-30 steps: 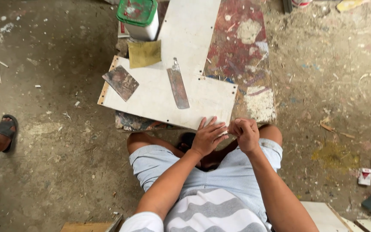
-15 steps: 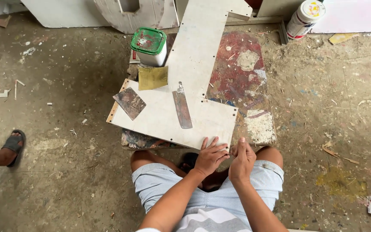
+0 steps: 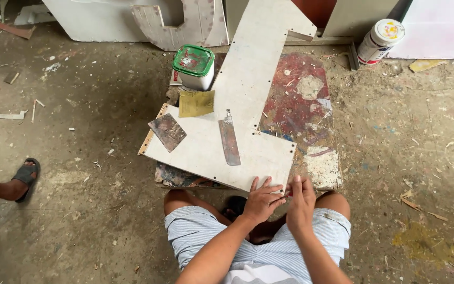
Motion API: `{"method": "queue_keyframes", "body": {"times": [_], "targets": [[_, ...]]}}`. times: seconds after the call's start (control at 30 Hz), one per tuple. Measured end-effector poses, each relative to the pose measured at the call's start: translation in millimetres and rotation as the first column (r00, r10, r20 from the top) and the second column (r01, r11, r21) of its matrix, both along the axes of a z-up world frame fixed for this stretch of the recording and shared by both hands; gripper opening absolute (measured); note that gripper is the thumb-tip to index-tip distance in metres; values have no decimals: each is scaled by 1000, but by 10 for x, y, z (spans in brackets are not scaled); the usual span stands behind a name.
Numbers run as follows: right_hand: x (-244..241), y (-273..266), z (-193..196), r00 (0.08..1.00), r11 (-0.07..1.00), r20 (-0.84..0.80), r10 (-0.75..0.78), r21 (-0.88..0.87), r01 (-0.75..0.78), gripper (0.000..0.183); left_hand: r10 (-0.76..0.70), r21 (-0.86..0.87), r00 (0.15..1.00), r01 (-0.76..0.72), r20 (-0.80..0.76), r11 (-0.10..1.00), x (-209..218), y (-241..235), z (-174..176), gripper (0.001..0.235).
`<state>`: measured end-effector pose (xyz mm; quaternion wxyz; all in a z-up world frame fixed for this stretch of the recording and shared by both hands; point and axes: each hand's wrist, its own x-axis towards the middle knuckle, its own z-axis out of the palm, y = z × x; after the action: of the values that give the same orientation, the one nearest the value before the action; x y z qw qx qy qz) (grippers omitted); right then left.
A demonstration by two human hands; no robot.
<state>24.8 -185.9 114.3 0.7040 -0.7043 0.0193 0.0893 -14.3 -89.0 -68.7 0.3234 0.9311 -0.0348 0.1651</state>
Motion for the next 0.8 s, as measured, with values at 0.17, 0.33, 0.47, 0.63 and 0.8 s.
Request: {"method": "queue_keyframes", "body": {"times": [0.17, 0.33, 0.47, 0.63, 0.8], "targets": [[229, -95, -449, 950, 972, 207, 232, -5, -236, 49, -60, 15, 996, 62, -69, 998, 0, 53, 33, 24], [737, -315, -200, 411, 404, -22, 911, 244, -882, 51, -60, 17, 998, 61, -29, 998, -33, 8, -62, 16], [487, -119, -28, 944, 953, -135, 300, 0, -303, 46, 28, -29, 997, -26, 68, 999, 15, -11, -14, 17], [-37, 63, -220, 989, 989, -43, -138, -66, 135, 44, 6, -24, 997, -4, 73, 1000, -9, 8, -77, 13], [592, -220, -420, 637, 634, -25, 770, 135, -761, 55, -29, -1, 999, 29, 36, 1000, -8, 27, -49, 25]]}}
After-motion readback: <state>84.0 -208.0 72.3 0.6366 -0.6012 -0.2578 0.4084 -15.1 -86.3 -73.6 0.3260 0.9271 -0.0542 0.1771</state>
